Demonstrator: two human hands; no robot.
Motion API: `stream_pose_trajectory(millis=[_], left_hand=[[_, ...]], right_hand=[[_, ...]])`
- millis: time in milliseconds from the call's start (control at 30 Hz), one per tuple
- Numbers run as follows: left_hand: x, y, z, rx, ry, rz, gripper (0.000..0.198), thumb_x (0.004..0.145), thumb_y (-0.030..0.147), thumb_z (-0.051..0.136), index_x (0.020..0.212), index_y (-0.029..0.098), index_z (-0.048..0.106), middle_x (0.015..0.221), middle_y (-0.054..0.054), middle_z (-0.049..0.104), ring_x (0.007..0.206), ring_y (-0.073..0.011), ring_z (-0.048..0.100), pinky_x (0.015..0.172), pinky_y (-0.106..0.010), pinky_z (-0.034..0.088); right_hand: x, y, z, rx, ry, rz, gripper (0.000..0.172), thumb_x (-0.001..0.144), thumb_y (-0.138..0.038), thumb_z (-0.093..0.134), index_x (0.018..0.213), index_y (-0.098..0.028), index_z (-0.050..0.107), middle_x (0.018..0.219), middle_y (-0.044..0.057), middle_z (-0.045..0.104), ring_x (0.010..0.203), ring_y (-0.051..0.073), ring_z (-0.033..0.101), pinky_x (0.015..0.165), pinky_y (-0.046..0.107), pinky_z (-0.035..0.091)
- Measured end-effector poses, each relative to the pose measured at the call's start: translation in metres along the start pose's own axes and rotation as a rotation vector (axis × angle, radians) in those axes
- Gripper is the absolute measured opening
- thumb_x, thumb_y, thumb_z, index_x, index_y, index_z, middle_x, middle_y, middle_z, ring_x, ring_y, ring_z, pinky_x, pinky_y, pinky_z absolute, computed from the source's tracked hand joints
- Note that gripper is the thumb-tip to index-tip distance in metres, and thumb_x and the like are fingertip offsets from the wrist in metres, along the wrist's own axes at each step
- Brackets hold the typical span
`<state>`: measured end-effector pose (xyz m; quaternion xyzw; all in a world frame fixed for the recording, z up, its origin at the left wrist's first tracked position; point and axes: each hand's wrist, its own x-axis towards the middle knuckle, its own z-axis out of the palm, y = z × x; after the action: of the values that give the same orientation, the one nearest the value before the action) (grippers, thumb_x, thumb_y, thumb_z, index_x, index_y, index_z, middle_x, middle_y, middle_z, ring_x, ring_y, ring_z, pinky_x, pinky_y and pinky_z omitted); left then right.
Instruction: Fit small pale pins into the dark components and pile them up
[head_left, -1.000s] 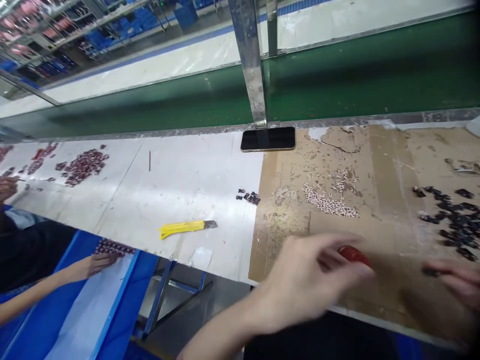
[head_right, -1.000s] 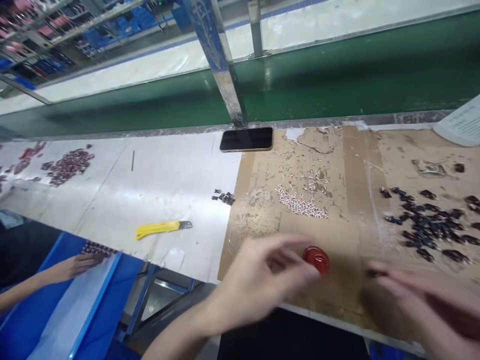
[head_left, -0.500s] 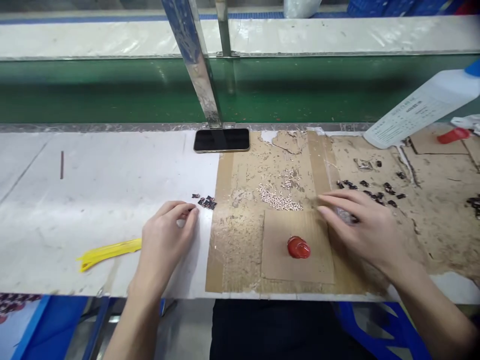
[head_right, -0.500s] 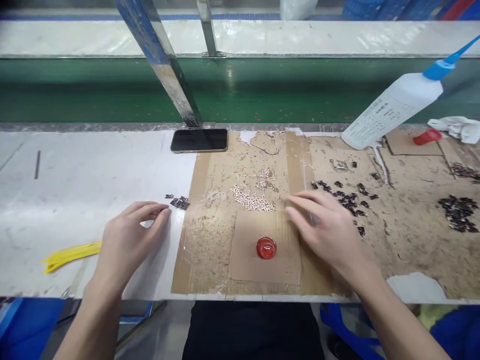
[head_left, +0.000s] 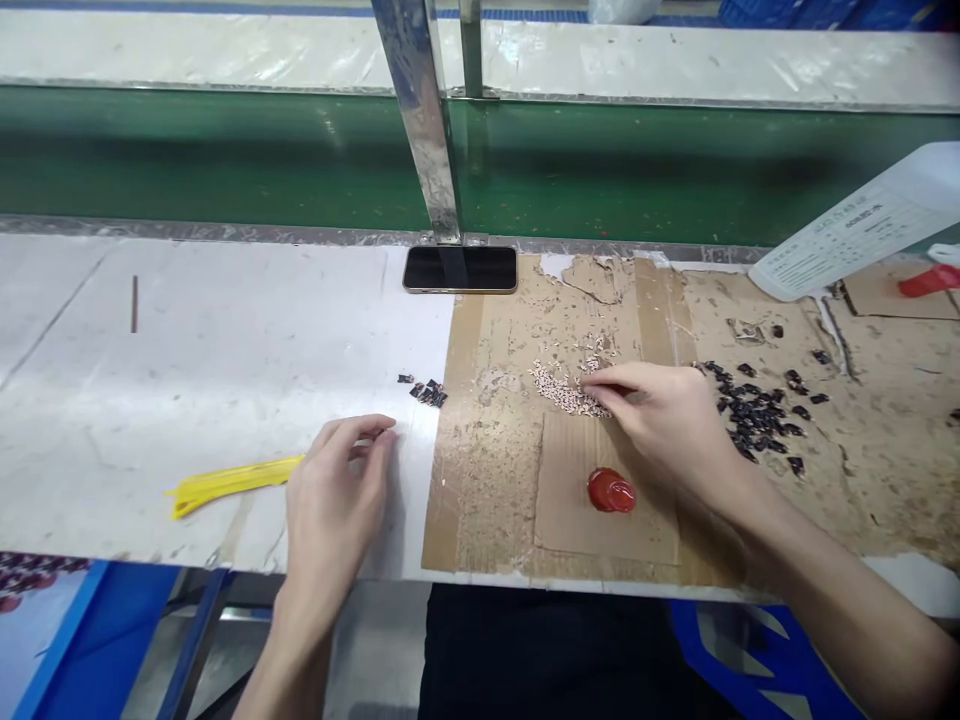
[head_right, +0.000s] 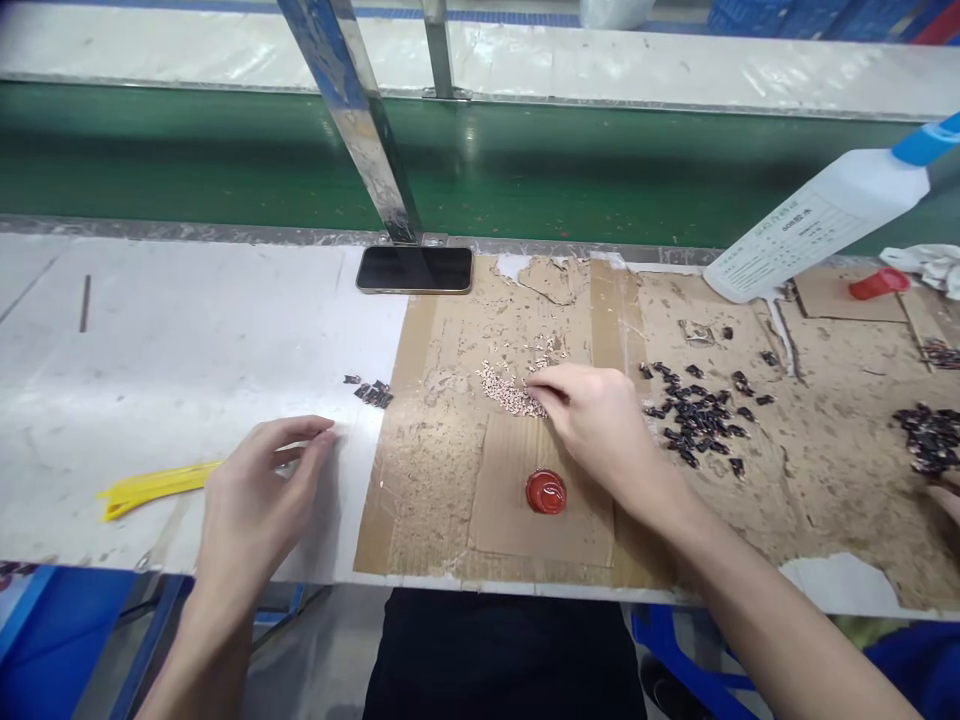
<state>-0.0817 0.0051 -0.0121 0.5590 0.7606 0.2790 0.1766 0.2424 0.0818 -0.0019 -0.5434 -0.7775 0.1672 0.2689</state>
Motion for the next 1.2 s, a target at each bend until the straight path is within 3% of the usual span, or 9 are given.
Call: stream_pose_trajectory(millis=[133,200,267,400,533,667,800,967,1200], left_hand=[[-0.018,0.039,0.007,-0.286,0.082,0.112,0.019,0.097,0.025,0.07,0.115,0.022,0.076,0.117,-0.005,0.074,0.09,-0.0178,0.077,0.082,-0.032,0.066],[-0.03,0.069,0.014,-0.425,0.021,0.205,0.017,0.097,0.019,0.071,0.112,0.023,0.078,0.117,-0.005,0.077,0.097,-0.0178,0.077,0.082,-0.029,0.067],[-0.039,0.097,0.023,-0.541,-0.054,0.312,0.016,0.097,0.013,0.071,0.109,0.022,0.078,0.104,-0.003,0.081,0.094,-0.0168,0.078,0.084,-0.028,0.067],[-0.05,0.13,0.042,-0.654,-0.161,0.527,0.016,0.1,0.008,0.066,0.111,0.015,0.076,0.102,-0.006,0.083,0.092,-0.0154,0.078,0.086,-0.025,0.065],[-0.052,0.13,0.052,-0.549,-0.133,0.685,0.02,0.1,0.004,0.062,0.114,0.012,0.074,0.103,-0.009,0.083,0.094,-0.0185,0.078,0.087,-0.029,0.065],[-0.053,0.127,0.056,-0.439,-0.064,0.719,0.016,0.099,0.004,0.063,0.107,0.013,0.074,0.093,-0.007,0.082,0.084,-0.0181,0.077,0.079,-0.028,0.063],[-0.054,0.129,0.054,-0.515,-0.126,0.622,0.014,0.098,0.004,0.063,0.102,0.013,0.073,0.092,-0.006,0.08,0.08,-0.0148,0.074,0.078,-0.025,0.061],[-0.057,0.13,0.05,-0.646,-0.281,0.446,0.009,0.098,0.008,0.066,0.098,0.014,0.073,0.088,-0.004,0.078,0.075,-0.0112,0.072,0.072,-0.02,0.059],[-0.076,0.123,0.052,-0.644,-0.314,0.455,0.011,0.1,0.008,0.065,0.097,0.014,0.074,0.091,-0.005,0.079,0.079,-0.0129,0.075,0.077,-0.02,0.061]], right_hand=[[-0.011,0.001,-0.012,0.32,0.131,0.224,0.007,0.086,-0.031,0.085,0.091,-0.025,0.083,0.083,0.002,0.083,0.073,0.019,0.08,0.068,0.031,0.067],[-0.021,-0.003,-0.018,0.642,0.156,0.388,0.016,0.079,-0.035,0.092,0.089,-0.026,0.083,0.077,0.001,0.082,0.065,0.016,0.077,0.062,0.025,0.066],[-0.033,-0.011,-0.022,0.906,0.134,0.482,0.02,0.075,-0.037,0.095,0.087,-0.028,0.082,0.074,-0.001,0.08,0.06,0.012,0.074,0.058,0.021,0.064],[-0.054,-0.03,-0.025,1.118,0.077,0.517,0.018,0.076,-0.035,0.095,0.086,-0.03,0.082,0.065,-0.004,0.076,0.053,0.01,0.071,0.053,0.017,0.061],[-0.067,-0.039,-0.024,1.071,0.072,0.48,0.015,0.08,-0.029,0.093,0.091,-0.029,0.082,0.068,-0.003,0.078,0.058,0.013,0.076,0.058,0.018,0.065],[-0.074,-0.047,-0.022,0.85,0.191,0.463,0.015,0.08,-0.022,0.092,0.091,-0.028,0.084,0.076,-0.001,0.081,0.064,0.015,0.079,0.062,0.019,0.068],[-0.08,-0.058,-0.021,0.672,0.235,0.423,0.009,0.085,-0.024,0.088,0.092,-0.029,0.085,0.083,0.001,0.083,0.067,0.016,0.08,0.064,0.02,0.069],[-0.082,-0.058,-0.022,0.642,0.219,0.322,0.009,0.087,-0.021,0.083,0.09,-0.029,0.084,0.087,0.001,0.083,0.074,0.017,0.081,0.066,0.02,0.069],[-0.095,-0.056,-0.028,0.671,0.007,0.267,0.011,0.093,-0.016,0.074,0.092,-0.026,0.077,0.089,0.002,0.079,0.079,0.015,0.078,0.07,0.018,0.065]])
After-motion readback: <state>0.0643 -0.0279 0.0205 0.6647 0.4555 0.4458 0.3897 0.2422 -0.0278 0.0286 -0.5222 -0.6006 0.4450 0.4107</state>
